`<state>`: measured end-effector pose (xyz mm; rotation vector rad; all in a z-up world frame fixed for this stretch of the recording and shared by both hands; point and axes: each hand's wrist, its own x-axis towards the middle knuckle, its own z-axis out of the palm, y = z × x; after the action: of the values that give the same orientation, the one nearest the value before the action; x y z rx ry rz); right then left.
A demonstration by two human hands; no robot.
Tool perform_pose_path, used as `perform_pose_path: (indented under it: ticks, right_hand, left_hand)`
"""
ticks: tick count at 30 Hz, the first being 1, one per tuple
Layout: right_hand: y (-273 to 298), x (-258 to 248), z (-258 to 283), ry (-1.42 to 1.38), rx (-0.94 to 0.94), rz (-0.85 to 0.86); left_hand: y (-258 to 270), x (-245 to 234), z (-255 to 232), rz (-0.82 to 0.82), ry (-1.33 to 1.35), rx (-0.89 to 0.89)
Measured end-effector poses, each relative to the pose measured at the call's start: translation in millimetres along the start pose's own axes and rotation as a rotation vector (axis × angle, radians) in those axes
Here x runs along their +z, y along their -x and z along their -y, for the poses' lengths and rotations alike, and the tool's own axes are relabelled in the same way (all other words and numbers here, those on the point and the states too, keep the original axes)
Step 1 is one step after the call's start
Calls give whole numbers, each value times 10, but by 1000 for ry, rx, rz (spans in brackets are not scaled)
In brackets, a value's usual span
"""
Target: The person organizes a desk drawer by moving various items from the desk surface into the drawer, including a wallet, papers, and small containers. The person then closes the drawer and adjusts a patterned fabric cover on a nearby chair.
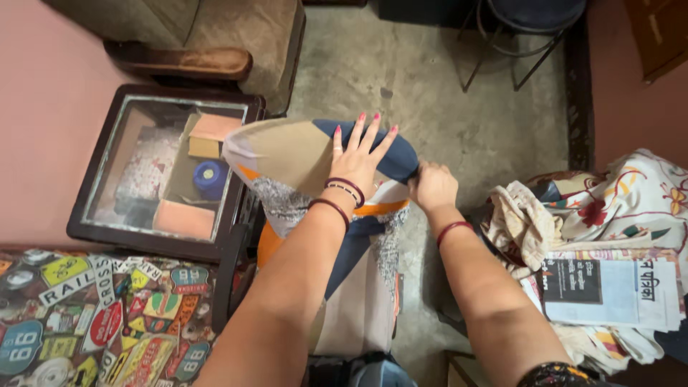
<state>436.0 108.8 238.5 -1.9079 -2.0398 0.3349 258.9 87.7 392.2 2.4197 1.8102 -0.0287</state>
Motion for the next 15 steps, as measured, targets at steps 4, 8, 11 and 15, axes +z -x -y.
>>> perform_pose_path:
  ticks: [4,8,11,15]
  right_hand:
    - [-43,18,-8,-29,79,69]
    - [24,109,-97,-53,183,254]
    - [294,251,-291,-127,210,275]
    - [683,526,-485,-169,231,341]
  left_hand:
    - [23,51,18,-49,-128,19]
    - [87,240,113,-37,-149,28]
    - [247,457,265,-94,-235,58]
    - [748,799,508,-4,-166,-32]
